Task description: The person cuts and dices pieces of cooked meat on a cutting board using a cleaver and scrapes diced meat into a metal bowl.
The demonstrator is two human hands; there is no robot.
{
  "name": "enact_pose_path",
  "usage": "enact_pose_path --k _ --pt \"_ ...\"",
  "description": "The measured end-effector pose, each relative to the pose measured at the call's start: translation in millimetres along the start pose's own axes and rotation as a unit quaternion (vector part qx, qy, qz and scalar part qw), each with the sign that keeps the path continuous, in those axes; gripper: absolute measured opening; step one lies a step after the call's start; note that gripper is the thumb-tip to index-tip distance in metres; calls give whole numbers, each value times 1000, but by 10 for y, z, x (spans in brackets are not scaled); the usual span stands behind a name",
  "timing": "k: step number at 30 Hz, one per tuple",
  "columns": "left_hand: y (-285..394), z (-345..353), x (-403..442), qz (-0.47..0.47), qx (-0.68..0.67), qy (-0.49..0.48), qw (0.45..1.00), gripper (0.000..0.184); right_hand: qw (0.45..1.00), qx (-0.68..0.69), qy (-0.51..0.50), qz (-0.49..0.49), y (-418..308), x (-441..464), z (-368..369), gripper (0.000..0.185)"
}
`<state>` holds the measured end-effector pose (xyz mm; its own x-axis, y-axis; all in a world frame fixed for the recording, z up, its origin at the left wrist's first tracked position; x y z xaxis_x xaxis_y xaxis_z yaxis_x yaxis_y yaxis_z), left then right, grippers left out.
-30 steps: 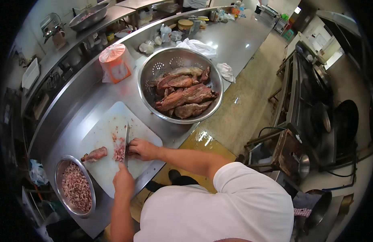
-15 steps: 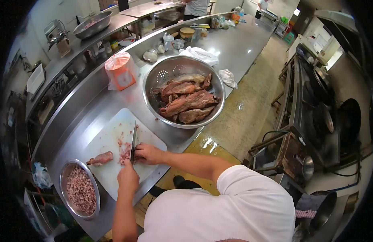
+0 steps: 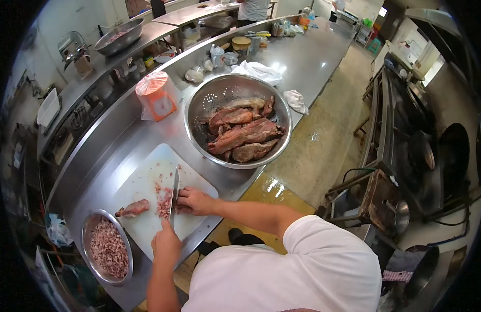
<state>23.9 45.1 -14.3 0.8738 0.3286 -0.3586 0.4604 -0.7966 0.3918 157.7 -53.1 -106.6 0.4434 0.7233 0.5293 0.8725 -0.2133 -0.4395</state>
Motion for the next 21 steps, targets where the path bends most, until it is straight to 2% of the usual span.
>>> enact_pose_path --k 3,6,9,11,15,18,21 --pt "-77 171 -43 -17 -19 -20 999 28 1000 16 -6 -16 49 -59 5 21" --pt "-43 216 239 -9 -39 32 999 28 999 24 -17 -16 31 -26 -22 19" --pt "-9 111 296 35 -26 20 999 29 1000 15 -11 -22 -77 6 -170 17" --pt "59 -50 115 9 -8 5 1000 29 1000 -2 8 -15 -59 26 -222 17" --pt "-68 175 29 -7 -4 -32 999 28 1000 24 -6 -7 67 -76 14 15" --pt "-28 293 276 -2 -27 9 1000 28 1000 19 -5 -8 64 -69 25 13" --pt "56 115 316 49 -31 39 998 28 1000 7 -4 -17 33 -53 -7 13"
Point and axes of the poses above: each hand's wrist, its own x-axis towards the middle knuckle, its own z-axis out of the palm, y = z × x, the point moved 6 cm from there along x, towards the middle knuckle, and after that the axes turned 14 degrees about -x, right-handed, at the moved point
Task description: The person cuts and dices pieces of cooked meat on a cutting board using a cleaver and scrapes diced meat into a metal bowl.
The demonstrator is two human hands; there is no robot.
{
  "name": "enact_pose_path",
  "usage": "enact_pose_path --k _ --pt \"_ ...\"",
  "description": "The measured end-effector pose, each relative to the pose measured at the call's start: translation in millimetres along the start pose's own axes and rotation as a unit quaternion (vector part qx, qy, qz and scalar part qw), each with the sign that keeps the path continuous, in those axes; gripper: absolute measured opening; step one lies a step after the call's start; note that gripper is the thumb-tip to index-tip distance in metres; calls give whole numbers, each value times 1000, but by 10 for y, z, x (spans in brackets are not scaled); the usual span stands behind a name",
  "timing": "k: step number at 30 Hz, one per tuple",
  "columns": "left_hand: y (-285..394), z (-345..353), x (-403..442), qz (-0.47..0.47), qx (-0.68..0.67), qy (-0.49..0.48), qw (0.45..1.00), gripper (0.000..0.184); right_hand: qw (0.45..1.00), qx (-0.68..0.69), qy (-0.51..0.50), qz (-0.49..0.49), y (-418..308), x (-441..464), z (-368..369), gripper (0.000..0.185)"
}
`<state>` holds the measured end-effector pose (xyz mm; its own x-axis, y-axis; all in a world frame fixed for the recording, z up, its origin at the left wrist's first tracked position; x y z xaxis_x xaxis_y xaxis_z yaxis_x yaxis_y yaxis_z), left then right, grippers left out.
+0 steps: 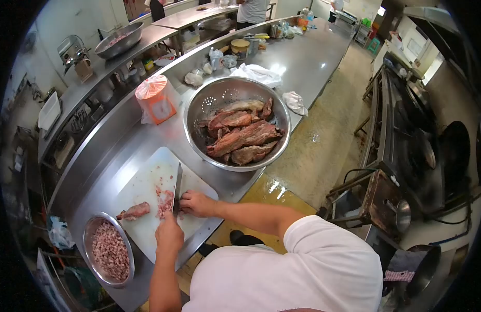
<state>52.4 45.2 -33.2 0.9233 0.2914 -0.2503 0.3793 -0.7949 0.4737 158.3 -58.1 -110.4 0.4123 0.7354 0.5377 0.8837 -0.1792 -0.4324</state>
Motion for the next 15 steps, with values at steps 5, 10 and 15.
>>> enact_pose_path --k 5,10,15 --pt "-117 76 -283 -40 9 -43 998 24 1000 21 13 10 28 -84 61 13" --pt "44 49 -37 -21 -4 -13 1000 26 999 16 -32 15 89 -49 85 13" --pt "-5 18 -330 -74 11 -60 995 23 999 35 23 18 62 -61 -34 11"
Point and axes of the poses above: each hand's wrist, its own x-axis towards the middle knuckle, its own z-axis out of the palm, y = z × x, the point moved 6 cm from there along x, towards the middle knuckle, and after that the axes turned 14 degrees about -x, right-handed, at the moved point
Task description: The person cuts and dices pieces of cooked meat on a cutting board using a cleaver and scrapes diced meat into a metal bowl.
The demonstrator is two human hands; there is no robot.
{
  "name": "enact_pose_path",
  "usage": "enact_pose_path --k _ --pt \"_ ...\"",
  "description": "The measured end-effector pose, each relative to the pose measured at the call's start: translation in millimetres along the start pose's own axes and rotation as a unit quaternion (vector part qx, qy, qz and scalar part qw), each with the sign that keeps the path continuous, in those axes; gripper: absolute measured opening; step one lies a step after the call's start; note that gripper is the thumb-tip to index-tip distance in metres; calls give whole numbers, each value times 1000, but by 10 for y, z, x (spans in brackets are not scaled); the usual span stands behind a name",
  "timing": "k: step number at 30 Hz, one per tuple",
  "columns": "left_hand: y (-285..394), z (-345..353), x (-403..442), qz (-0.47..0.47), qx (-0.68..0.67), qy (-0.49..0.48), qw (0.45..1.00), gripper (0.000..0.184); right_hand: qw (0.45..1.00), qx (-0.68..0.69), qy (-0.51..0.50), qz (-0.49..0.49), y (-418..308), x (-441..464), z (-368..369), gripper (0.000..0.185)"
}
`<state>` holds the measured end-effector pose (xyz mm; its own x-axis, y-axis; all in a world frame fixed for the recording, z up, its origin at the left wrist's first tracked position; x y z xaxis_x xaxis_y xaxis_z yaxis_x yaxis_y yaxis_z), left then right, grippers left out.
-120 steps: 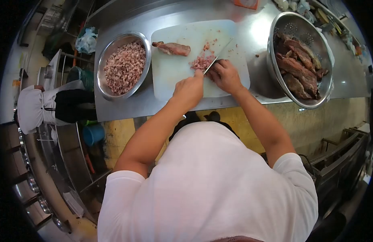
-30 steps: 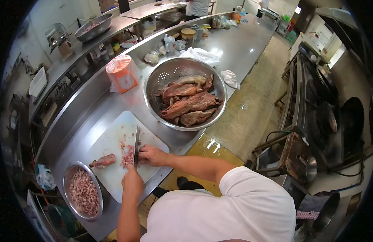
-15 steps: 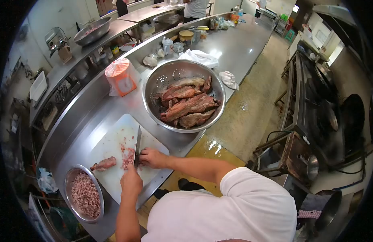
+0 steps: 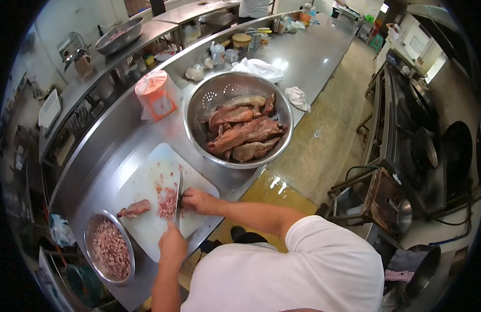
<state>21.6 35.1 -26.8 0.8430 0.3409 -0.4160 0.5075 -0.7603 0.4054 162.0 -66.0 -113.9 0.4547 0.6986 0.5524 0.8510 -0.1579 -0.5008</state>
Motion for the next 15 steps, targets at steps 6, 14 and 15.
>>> enact_pose_path --k 6,14,15 --pt "1 38 402 65 -21 56 996 27 1000 17 -17 1 -11 29 -30 13" --pt "-87 184 93 28 5 42 999 23 1000 11 -9 -24 -11 -17 20 15" --pt "-83 151 176 28 7 45 999 23 1000 4 -15 -22 17 3 34 16"
Point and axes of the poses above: each hand's wrist, its own x-axis towards the middle knuckle, its own z-axis out of the palm, y = z × x, the point moved 6 cm from there along x, towards the middle knuckle, and after that the axes turned 14 degrees about -x, right-handed, at the moved point
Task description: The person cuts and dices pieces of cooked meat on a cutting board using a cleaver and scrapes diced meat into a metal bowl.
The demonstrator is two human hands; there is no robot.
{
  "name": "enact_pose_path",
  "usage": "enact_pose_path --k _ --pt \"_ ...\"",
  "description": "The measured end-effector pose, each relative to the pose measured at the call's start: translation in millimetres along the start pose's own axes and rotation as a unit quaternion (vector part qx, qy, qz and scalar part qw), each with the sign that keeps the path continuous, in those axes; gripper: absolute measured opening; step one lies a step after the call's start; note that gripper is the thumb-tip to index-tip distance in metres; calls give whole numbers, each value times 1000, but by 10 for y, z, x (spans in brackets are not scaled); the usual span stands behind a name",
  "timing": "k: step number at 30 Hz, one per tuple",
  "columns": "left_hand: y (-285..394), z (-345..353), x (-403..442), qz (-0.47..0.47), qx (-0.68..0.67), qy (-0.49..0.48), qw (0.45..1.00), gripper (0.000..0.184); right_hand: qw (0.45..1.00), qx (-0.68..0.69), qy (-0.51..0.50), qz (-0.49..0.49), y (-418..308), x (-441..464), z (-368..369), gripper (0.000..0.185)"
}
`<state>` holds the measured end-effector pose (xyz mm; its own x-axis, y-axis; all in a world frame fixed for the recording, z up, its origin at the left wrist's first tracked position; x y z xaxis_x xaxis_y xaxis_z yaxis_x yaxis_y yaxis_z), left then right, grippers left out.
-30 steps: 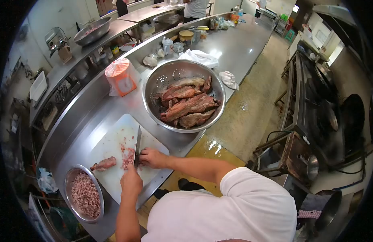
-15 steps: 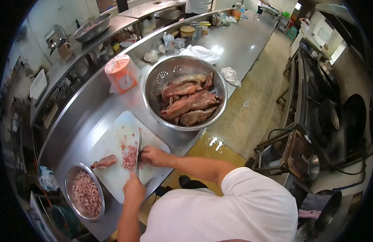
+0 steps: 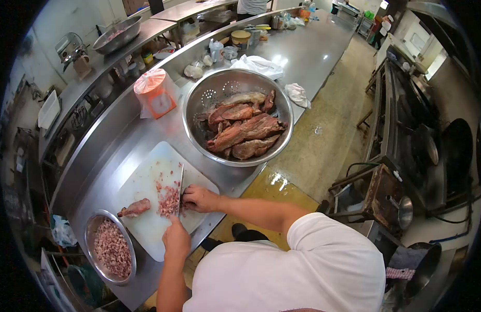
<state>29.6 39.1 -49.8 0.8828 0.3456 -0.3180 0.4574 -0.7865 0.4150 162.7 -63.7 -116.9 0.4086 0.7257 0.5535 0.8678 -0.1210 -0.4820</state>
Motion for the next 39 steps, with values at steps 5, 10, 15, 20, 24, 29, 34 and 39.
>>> enact_pose_path --k 5,10,15,20,24,29,34,39 --pt "274 -284 -18 -9 9 -35 999 32 1000 -13 -5 4 17 -4 -8 17" --pt "95 10 85 -9 -25 -25 999 33 1000 3 -18 19 90 -57 95 15" --pt "254 -280 37 22 -16 -15 1000 28 997 80 16 2 114 -20 63 13" --pt "84 45 78 28 -50 -2 998 24 999 26 -13 27 88 -41 -6 14" --pt "143 -145 263 47 -67 15 997 19 998 25 -26 45 6 35 -186 16" --pt "173 -168 -174 -10 -50 -52 997 18 997 -10 -37 71 24 16 -207 18" --pt "177 -105 83 12 -79 0 997 19 998 0 -21 57 10 26 -189 19" --pt "212 -195 -191 -18 -51 -75 996 21 998 2 -1 57 71 -21 -168 16"
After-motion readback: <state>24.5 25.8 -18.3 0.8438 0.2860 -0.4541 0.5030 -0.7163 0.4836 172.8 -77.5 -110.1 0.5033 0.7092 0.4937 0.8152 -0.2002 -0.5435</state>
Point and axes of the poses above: each hand's wrist, its own x-axis towards the middle knuckle, its own z-axis out of the palm, y = z × x, the point moved 6 cm from there along x, towards the middle knuckle, and after that the axes turned 14 degrees about -x, right-handed, at the moved point
